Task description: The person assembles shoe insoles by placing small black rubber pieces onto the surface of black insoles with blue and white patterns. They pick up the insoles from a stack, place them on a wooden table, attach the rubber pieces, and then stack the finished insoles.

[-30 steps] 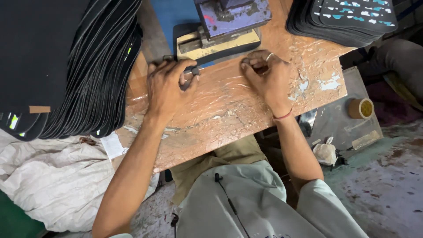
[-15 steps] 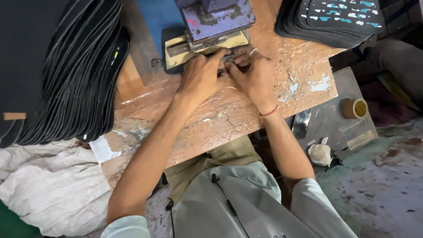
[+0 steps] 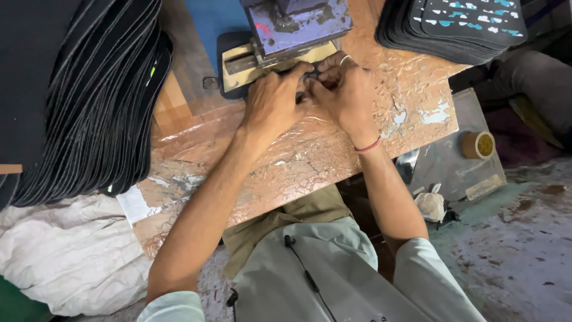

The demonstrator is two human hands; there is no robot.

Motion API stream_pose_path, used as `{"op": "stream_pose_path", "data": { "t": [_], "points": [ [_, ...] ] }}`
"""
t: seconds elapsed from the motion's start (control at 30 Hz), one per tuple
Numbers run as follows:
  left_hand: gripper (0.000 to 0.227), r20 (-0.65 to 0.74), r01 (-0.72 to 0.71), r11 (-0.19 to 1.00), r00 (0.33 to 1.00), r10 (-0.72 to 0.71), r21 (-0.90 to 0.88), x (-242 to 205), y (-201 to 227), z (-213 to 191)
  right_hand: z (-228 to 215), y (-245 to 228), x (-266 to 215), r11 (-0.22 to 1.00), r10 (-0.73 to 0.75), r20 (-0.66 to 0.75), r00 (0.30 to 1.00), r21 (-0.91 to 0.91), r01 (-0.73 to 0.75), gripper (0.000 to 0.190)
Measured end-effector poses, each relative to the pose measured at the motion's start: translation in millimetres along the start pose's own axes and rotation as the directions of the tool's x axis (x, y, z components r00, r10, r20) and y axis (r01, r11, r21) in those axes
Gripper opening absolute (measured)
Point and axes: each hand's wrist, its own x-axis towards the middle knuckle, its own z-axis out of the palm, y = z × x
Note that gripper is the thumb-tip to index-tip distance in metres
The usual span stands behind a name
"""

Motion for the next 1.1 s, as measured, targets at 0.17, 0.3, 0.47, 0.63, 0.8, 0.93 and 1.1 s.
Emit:
{"op": "stream_pose_path", "data": {
  "t": [0.17,0.3,0.47,0.63,0.8,0.93,1.1],
  "points": [
    [0.069,-0.01,-0.017,0.999,1.0,0.016,-0.037,-0.3,5.8,-9.2,-4.0,-5.2,-2.9,0.999,0.023,0.08,0.996,0.034,-0.026,0.013],
    [0.062,0.041,0.044,0.998,0.998,-0.042,-0.048,-2.2,13.5,-17.8,-4.9,-12.0,-17.2,0.986,-0.12,0.041,0.992,-0.109,0.124,0.014],
    [0.057,-0.102,-0.051,0.999,0.994,0.05,-0.009,-4.6,8.8,-12.8,-20.0,-11.6,-28.6,0.928,-0.317,0.118,0.941,-0.166,0.333,0.028],
    [0.051,-0.087,-0.027,0.998,0.996,0.022,-0.051,-6.4,4.2,-3.6,-19.3,9.5,-20.5,0.938,-0.326,0.126,0.937,-0.083,0.337,0.024],
    [0.049,-0.127,-0.087,0.996,0.988,0.087,0.002,-20.3,16.5,-28.8,-51.9,8.6,12.5,0.935,-0.334,0.274,0.902,0.217,0.281,0.024],
    [0.039,-0.134,-0.109,0.922,0.989,0.063,-0.372,-79.6,22.0,-37.9,-44.3,-17.3,4.9,0.6,-0.257,0.041,0.965,0.79,0.127,0.021],
    [0.028,-0.035,0.047,0.774,0.995,-0.089,-0.631,-157.9,77.5,-79.2,55.1,38.7,23.0,0.904,-0.155,0.134,0.979,0.418,0.087,0.046]
  ]
}}
